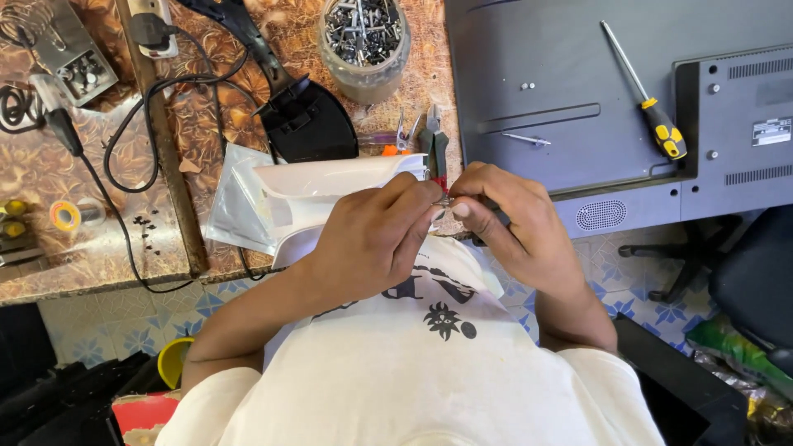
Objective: Repairing an electric kettle by disassembling the handle, adjusting internal wiring, and reassembling it using a screwdriver and pliers.
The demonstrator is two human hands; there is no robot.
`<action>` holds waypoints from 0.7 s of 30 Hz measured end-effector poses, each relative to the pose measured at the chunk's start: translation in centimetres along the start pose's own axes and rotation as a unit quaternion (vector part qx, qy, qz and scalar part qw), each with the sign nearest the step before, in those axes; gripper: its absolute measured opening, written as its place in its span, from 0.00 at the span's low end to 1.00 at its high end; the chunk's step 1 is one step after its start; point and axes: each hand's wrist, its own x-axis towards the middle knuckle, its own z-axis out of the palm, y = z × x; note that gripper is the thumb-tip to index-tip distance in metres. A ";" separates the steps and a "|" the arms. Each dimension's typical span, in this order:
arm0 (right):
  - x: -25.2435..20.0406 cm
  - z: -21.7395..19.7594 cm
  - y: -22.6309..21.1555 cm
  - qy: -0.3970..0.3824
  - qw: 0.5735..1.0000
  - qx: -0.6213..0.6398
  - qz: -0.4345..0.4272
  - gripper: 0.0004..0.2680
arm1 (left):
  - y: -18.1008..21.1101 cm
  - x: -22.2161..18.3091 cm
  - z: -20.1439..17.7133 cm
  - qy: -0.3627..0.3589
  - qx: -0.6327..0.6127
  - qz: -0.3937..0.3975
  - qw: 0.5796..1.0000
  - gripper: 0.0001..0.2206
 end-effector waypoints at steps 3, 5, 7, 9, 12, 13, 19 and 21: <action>0.2 -0.2 -0.2 -0.013 1.000 -0.011 0.003 0.05 | -0.2 -0.1 0.1 -0.013 -0.013 -0.004 1.000 0.09; 0.2 -0.1 0.3 -0.013 1.000 -0.010 -0.010 0.05 | -0.3 -0.2 0.2 -0.015 -0.018 -0.004 1.000 0.09; 0.3 0.0 0.5 -0.011 1.000 -0.008 -0.023 0.05 | -0.2 -0.1 0.1 -0.019 -0.023 -0.003 1.000 0.09; 0.6 0.0 0.4 -0.017 0.999 -0.006 -0.044 0.06 | -0.1 0.1 -0.3 -0.025 -0.102 -0.018 0.994 0.09; 0.2 0.1 0.9 -0.016 0.996 -0.044 -0.074 0.05 | -0.2 0.2 -0.3 -0.022 -0.141 -0.038 0.989 0.10; 0.2 0.2 0.9 -0.017 0.996 -0.043 -0.074 0.05 | -0.2 0.1 -0.3 -0.021 -0.141 -0.039 0.989 0.10; -0.7 0.5 2.6 -0.009 0.969 -0.178 -0.173 0.05 | -0.3 0.0 -0.5 -0.029 -0.262 -0.100 0.959 0.11; -0.7 0.5 2.7 -0.003 0.972 -0.156 -0.176 0.06 | 0.1 0.2 -0.6 -0.007 -0.310 -0.115 0.944 0.10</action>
